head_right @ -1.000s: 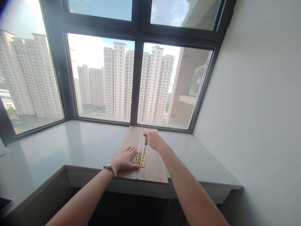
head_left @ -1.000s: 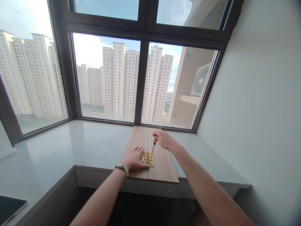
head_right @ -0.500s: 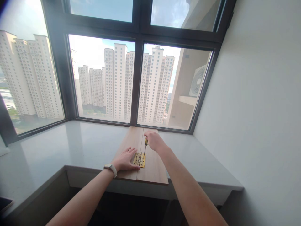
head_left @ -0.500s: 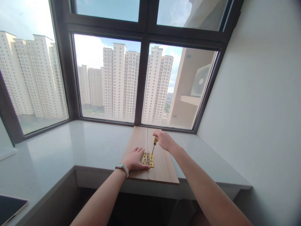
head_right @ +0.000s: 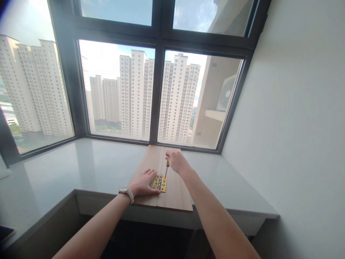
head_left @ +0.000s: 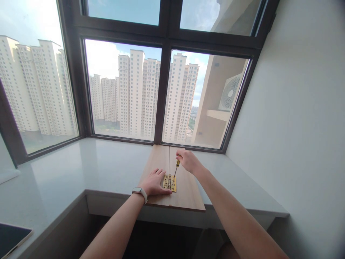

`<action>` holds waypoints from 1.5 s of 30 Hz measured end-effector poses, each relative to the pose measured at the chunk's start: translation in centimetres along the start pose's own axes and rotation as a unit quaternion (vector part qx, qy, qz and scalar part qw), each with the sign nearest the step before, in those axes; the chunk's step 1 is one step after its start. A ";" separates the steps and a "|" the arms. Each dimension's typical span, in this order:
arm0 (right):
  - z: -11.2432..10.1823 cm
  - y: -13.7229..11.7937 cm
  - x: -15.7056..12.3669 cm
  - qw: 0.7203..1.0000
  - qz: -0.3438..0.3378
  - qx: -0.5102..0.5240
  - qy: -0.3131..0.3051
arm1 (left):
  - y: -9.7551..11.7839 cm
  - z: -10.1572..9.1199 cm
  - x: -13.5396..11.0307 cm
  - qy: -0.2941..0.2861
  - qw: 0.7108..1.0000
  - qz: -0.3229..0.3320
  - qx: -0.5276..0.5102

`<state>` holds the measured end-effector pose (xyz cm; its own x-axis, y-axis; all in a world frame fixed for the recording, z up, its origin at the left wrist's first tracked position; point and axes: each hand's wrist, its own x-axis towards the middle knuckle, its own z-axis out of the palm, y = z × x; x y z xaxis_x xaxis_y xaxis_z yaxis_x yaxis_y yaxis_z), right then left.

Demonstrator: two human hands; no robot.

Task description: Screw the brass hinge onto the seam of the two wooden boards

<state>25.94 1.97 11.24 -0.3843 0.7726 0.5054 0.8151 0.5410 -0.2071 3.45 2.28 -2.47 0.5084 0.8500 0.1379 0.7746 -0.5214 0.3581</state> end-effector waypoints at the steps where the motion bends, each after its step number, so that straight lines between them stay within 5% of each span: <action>1: 0.0 0.1 0.0 1.000 -0.007 0.005 0.002 | 0.0 0.0 0.0 0.000 1.000 0.000 0.000; 17: 0.4 0.0 0.1 0.999 0.033 -0.020 0.008 | 0.0 0.1 0.1 0.005 1.000 0.004 -0.004; 31: 0.4 0.0 0.1 1.000 -0.001 -0.012 -0.021 | 0.0 0.1 0.0 0.014 1.000 0.009 -0.005; 45: 0.2 -0.7 -0.2 1.000 0.001 0.002 0.015 | 0.3 -0.3 -0.1 0.002 1.000 0.003 -0.009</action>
<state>25.36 1.53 11.09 -0.3700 0.7631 0.5299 0.8136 0.5415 -0.2117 3.53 2.03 -2.14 0.5109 0.8474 0.1442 0.7646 -0.5247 0.3742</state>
